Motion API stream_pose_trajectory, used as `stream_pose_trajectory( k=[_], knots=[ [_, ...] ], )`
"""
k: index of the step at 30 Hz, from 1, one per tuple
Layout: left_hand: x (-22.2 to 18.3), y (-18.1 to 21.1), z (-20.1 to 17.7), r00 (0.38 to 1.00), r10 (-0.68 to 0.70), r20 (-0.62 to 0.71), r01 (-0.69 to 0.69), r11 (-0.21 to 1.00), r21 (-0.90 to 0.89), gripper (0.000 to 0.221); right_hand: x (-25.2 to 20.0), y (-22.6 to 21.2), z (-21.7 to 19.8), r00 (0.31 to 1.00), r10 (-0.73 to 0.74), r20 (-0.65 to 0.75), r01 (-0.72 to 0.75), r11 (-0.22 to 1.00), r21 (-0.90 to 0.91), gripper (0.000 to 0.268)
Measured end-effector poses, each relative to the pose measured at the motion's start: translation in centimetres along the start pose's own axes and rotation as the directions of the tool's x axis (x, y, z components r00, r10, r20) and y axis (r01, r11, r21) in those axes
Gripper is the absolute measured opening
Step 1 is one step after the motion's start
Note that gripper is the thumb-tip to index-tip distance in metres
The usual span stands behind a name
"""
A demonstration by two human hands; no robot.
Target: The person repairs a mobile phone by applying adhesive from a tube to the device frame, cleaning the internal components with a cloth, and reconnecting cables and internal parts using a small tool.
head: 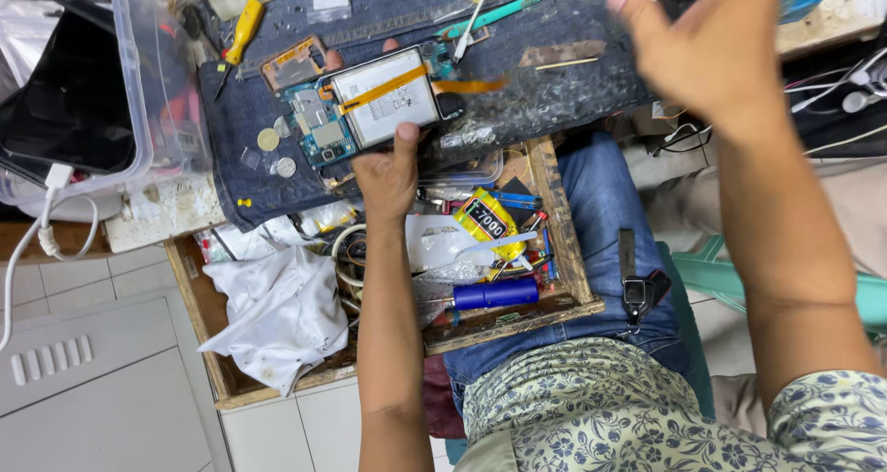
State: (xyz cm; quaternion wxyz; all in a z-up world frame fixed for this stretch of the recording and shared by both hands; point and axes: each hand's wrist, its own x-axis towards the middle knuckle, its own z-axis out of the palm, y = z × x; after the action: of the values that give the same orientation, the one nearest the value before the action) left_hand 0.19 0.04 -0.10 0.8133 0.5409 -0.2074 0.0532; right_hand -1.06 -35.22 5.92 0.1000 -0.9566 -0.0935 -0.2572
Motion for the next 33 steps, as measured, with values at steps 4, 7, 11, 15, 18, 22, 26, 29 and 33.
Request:
stream_pose_trajectory(
  k=[4,7,11,15,18,22,26,29,33],
  knots=[
    [-0.5,-2.3,-1.3,0.957,-0.214,-0.194,0.232,0.970,0.072,0.065,-3.6,-7.7,-1.8,0.998,0.056,0.019,-0.055,0.770,0.636,0.018],
    [-1.8,-3.4,-2.7,0.968,-0.181,-0.175,0.202,0.973,0.111,0.052,-5.5,-10.1,-1.4,0.955,0.119,0.273,-0.278,0.678,0.681,0.010],
    [-1.6,-4.4,-2.9,0.982,-0.153,-0.112,0.150,0.988,-0.037,0.039,-6.7,-10.3,-0.7,0.959,0.021,0.283,-0.190,0.790,0.583,0.011],
    [-1.5,-4.4,-2.3,0.983,-0.112,-0.145,0.100,0.991,-0.087,0.042,-5.9,-10.0,-1.7,0.985,0.082,0.153,-0.146,0.868,0.474,0.013],
    [-1.4,-5.0,-2.6,0.990,-0.072,-0.119,0.058,0.991,-0.119,0.032,-6.4,-10.3,-2.5,0.977,0.082,0.197,-0.168,0.866,0.471,0.012],
    [-1.3,-4.8,-2.5,0.992,-0.068,-0.107,0.051,0.987,-0.155,0.027,-8.9,-12.6,-0.4,0.915,-0.204,0.349,-0.070,0.771,0.633,0.009],
    [-1.1,-4.5,-2.1,0.993,-0.059,-0.100,0.038,0.979,-0.199,0.029,-12.7,-16.8,4.0,0.872,-0.315,0.375,0.057,0.825,0.562,0.020],
    [-0.9,-4.2,-2.0,0.994,-0.074,-0.079,0.059,0.983,-0.173,0.026,-14.3,-17.9,5.9,0.869,-0.343,0.357,0.193,0.898,0.394,0.025],
    [-0.8,-4.0,-1.6,0.998,-0.034,-0.059,0.030,0.997,-0.073,0.032,-14.8,-17.8,5.1,0.863,-0.370,0.344,0.199,0.875,0.442,0.028]
  ],
)
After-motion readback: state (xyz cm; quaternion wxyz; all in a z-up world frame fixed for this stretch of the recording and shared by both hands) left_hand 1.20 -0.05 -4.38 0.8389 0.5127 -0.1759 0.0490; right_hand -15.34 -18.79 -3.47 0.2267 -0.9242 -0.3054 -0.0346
